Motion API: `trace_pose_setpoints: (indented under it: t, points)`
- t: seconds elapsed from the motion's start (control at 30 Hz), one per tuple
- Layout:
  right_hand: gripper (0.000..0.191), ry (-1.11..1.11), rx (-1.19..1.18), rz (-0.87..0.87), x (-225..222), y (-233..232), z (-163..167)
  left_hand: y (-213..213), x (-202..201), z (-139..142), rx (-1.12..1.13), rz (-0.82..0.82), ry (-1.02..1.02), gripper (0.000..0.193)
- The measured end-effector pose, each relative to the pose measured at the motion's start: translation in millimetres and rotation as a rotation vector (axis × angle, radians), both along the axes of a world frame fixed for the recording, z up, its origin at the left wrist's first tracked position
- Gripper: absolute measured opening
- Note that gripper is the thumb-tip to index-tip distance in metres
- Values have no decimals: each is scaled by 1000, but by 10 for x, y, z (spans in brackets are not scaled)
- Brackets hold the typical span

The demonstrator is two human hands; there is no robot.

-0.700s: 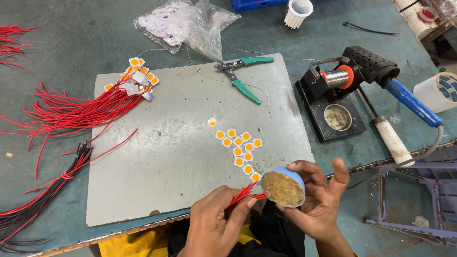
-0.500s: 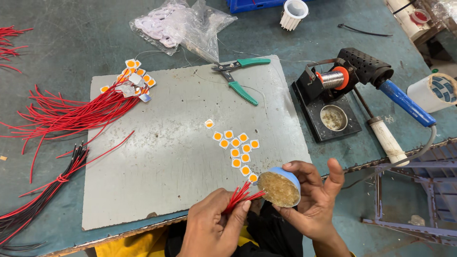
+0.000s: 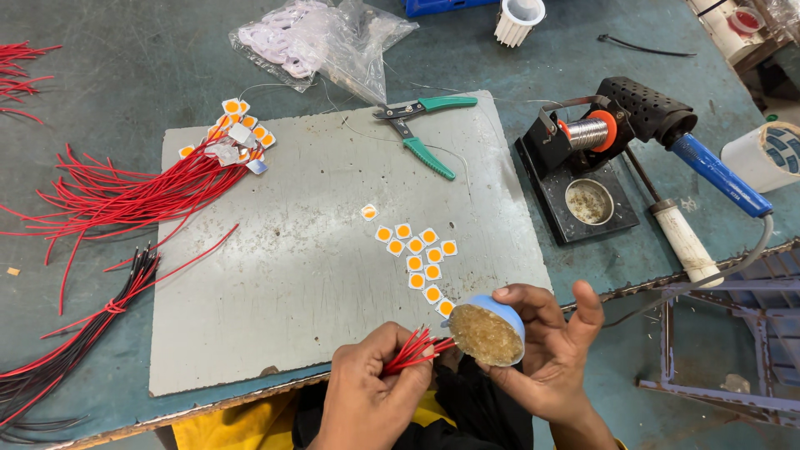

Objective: The person solders red wires to small square LED modules on a workbench. They apply flux to the wire ends, use a soldering iron to attach each wire to an LED, and then move the completed units aside. The process is repeated for multiple LEDs.

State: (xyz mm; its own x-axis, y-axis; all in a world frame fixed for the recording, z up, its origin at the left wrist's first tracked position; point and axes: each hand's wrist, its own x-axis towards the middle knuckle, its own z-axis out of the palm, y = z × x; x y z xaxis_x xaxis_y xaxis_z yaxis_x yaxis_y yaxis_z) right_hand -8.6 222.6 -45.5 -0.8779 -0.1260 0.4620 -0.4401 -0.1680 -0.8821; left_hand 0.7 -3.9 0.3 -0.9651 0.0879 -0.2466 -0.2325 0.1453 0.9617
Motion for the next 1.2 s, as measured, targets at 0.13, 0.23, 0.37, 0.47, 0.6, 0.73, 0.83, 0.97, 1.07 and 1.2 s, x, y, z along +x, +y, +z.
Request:
trace_pose_setpoints:
  t: [0.13, 0.23, 0.37, 0.47, 0.6, 0.73, 0.83, 0.97, 1.07, 1.2]
  points:
    - [122, 3, -8, 15, 2, 0, -16, 7, -18, 31, 16, -27, 19, 12]
    - [122, -4, -6, 15, 2, 5, -20, 21, -30, 52, -45, -55, -7, 16]
    - [122, -4, 3, -4, 0, 26, -14, 26, -44, 95, -27, -85, -21, 16]
    - [123, 7, 5, -1, 4, 53, -24, 34, -40, 121, -22, -73, -2, 15]
    - [125, 20, 52, -23, 43, 83, -68, 51, -24, 132, -26, -47, -61, 18]
    - [122, 61, 66, 7, 83, 92, -123, 62, -23, 124, -59, -57, 61, 23]
    - [121, 76, 83, 17, 93, 94, -142, 82, -30, 120, -32, -66, 65, 23]
    - [121, 82, 96, 13, 90, 89, -139, 101, -36, 122, -30, -68, 62, 21]
    - [121, 85, 103, 14, 88, 70, -135, 112, -51, 115, -57, -70, 88, 23]
    - [121, 87, 101, 31, 79, 52, -137, 124, -59, 102, -49, -60, 84, 23]
